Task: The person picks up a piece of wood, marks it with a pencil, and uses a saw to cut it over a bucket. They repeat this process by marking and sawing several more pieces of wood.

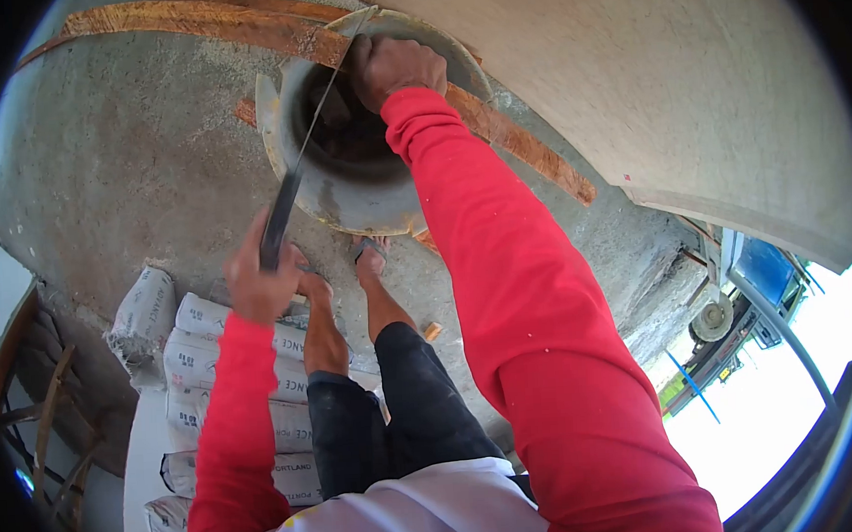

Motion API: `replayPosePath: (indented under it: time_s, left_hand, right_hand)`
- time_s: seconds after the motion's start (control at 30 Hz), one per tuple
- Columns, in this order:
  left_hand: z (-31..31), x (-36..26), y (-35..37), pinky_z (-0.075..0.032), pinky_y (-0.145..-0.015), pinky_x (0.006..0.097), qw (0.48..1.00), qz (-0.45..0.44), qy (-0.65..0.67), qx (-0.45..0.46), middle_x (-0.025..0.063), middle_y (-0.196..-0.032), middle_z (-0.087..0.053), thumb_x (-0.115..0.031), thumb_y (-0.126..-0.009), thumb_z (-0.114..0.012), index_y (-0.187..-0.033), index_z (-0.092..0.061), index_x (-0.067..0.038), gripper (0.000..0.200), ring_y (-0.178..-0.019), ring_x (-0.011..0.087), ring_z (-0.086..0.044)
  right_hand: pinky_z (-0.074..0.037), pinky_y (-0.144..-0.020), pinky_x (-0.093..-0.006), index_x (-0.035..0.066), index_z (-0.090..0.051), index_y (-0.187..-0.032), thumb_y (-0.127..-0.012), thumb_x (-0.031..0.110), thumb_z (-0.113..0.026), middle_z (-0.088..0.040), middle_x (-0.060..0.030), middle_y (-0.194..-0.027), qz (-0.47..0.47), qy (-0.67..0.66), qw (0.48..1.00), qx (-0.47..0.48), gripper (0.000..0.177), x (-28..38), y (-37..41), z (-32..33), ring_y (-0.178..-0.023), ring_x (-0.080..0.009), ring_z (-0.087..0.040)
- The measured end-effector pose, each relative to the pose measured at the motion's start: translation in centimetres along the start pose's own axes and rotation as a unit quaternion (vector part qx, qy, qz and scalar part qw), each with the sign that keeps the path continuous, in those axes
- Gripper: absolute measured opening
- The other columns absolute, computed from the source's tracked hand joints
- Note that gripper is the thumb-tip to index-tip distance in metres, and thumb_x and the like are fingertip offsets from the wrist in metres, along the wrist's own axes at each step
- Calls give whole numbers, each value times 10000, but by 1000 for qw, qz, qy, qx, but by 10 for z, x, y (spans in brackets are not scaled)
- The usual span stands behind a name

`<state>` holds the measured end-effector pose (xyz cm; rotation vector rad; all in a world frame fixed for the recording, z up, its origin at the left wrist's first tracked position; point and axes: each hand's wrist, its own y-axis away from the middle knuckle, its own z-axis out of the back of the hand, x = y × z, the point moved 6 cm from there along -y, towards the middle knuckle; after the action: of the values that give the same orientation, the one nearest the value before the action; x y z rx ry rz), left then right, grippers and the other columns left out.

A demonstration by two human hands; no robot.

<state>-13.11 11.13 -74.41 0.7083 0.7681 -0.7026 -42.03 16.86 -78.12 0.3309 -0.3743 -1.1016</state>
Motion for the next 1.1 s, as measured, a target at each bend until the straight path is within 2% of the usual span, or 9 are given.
replayPosePath:
  time_s: [0.1,0.23,0.3,0.47,0.53,0.73,0.83,0.93,1.1]
  left_hand:
    - [-11,-41,-65,-547,-667,373,999,-7,-31,-24,167,-864,-714,7,-794,-635,-1203,-590,46,414,-794,310,-720]
    - [36,7,63,-557,-755,366,998,-42,0,-51,201,-934,-707,-17,-767,-666,-1201,-594,46,445,-865,335,-716]
    - [60,20,106,-548,-813,358,1000,12,-23,-12,218,-981,-700,-13,-756,-670,-1215,-583,52,472,-926,336,-707]
    - [-10,-7,-38,-549,-661,416,999,-46,28,-3,207,-886,-680,20,-738,-640,-1248,-565,-10,517,-767,387,-672]
    - [-19,-14,-47,-540,-657,408,997,-66,26,-26,204,-891,-681,-27,-751,-657,-1258,-551,-4,518,-762,387,-662]
    - [40,40,107,-544,-696,409,999,-11,29,-41,204,-982,-677,-6,-737,-654,-1262,-559,-10,534,-817,387,-668]
    - [26,36,70,-550,-696,396,998,-19,44,-28,207,-945,-677,-3,-737,-654,-1263,-559,-18,534,-811,389,-667]
    - [-29,-19,-70,-550,-685,385,998,-22,-20,47,210,-899,-672,-37,-735,-674,-1269,-554,-32,547,-795,394,-664]
    - [26,14,61,-544,-665,419,994,-67,35,-73,229,-859,-669,34,-692,-649,-1250,-548,25,567,-751,360,-683]
  right_hand:
    - [-493,-866,-492,84,-710,-1005,-957,447,-301,-690,-213,-1008,-11,8,999,-33,549,0,1,3,-966,-414,-650]
    - [-486,-881,-497,85,-710,-1020,-954,447,-306,-690,-217,-999,-9,32,999,-31,547,-4,-10,-3,-974,-420,-645]
    - [-484,-884,-501,85,-708,-1033,-953,447,-309,-692,-214,-990,8,39,998,-52,544,-2,-9,-9,-976,-421,-643]
    - [-479,-883,-509,84,-717,-1005,-946,446,-318,-690,-217,-980,12,51,994,-95,542,-7,-11,-11,-972,-426,-638]
    - [-480,-870,-513,77,-720,-987,-939,455,-320,-686,-225,-976,1,39,993,-112,552,1,-9,-7,-959,-435,-635]
    - [-481,-823,-535,46,-721,-951,-922,462,-332,-673,-249,-963,54,27,988,-142,570,-4,-13,-9,-924,-464,-625]
    - [-481,-823,-536,31,-716,-947,-922,457,-330,-670,-254,-964,58,87,985,-140,575,-13,-23,-17,-933,-465,-621]
    - [-482,-823,-537,26,-714,-953,-921,458,-333,-668,-256,-972,48,114,981,-148,577,-12,-15,-12,-943,-461,-619]
    - [-474,-839,-542,36,-715,-971,-914,439,-327,-667,-252,-991,15,35,993,-112,561,1,-5,-5,-958,-462,-615]
